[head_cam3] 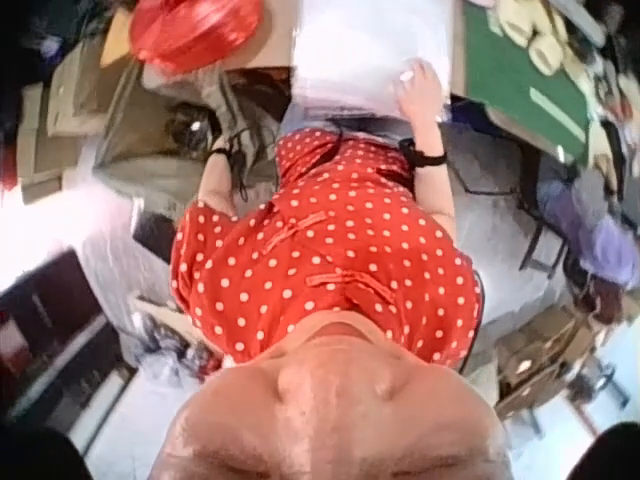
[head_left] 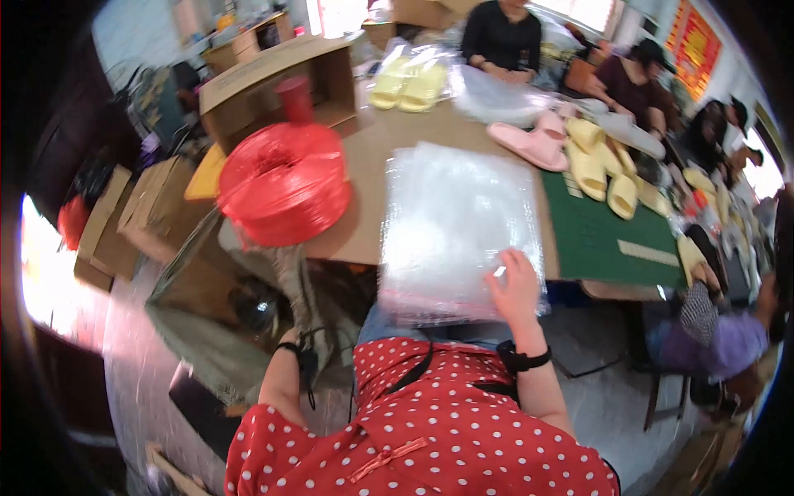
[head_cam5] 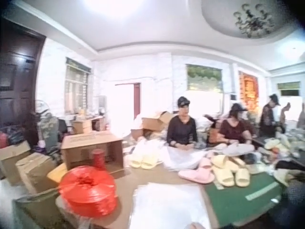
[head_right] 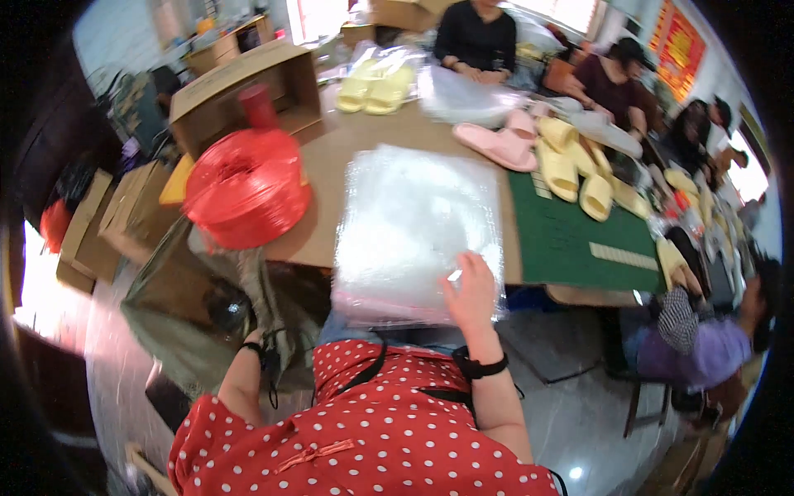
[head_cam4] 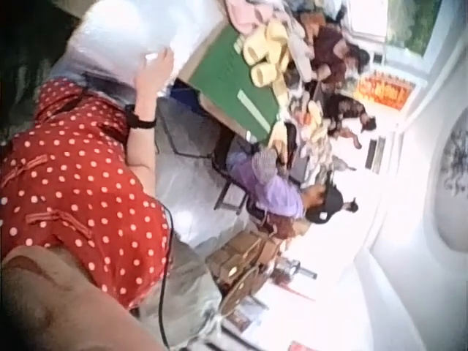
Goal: Picking up slippers from a table and a bag, inspecting them, and placing them into plastic packaging bags.
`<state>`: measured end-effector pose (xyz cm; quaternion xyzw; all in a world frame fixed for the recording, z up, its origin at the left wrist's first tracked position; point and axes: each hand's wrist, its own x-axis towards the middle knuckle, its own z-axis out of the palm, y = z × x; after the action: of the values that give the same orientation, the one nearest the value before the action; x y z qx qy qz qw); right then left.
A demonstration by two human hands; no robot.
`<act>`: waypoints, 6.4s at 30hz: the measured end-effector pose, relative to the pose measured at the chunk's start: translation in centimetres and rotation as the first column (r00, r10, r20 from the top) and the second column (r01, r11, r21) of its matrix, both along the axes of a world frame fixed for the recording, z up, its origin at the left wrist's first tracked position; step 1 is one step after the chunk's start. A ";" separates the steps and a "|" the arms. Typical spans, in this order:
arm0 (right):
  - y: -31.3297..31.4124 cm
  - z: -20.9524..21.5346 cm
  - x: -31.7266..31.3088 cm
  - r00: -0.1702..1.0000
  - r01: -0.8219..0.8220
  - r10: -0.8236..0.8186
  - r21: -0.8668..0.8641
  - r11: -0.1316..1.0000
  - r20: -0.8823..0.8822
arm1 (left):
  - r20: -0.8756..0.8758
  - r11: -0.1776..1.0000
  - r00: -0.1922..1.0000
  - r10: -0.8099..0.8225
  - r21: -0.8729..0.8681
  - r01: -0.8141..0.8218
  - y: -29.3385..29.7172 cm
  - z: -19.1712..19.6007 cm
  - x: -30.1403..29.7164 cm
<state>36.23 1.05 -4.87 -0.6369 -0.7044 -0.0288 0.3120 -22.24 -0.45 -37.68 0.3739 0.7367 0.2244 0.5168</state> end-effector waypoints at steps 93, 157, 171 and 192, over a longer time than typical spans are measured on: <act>19.4 9.9 24.5 0.900 0.384 -0.217 -0.454 0.804 0.377 | -0.741 0.153 0.604 -0.292 0.588 0.795 8.7 34.6 33.4; 6.8 5.7 27.4 0.995 0.081 -0.099 -0.399 0.913 -0.025 | -0.745 0.094 0.610 -0.270 0.611 0.786 8.5 34.2 32.9; -0.1 8.7 23.5 0.842 0.425 -0.435 -0.106 0.899 -0.320 | -0.734 0.112 0.625 -0.267 0.621 0.776 8.4 34.1 32.9; 4.9 3.7 -1.9 0.971 0.011 -0.009 0.010 1.000 -0.238 | -0.753 0.118 0.608 -0.252 0.600 0.791 8.5 34.1 33.2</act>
<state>34.37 5.97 -1.21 -0.6376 -0.6586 0.0421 0.3974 10.99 8.07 -3.55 0.8763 0.3848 0.2834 0.0616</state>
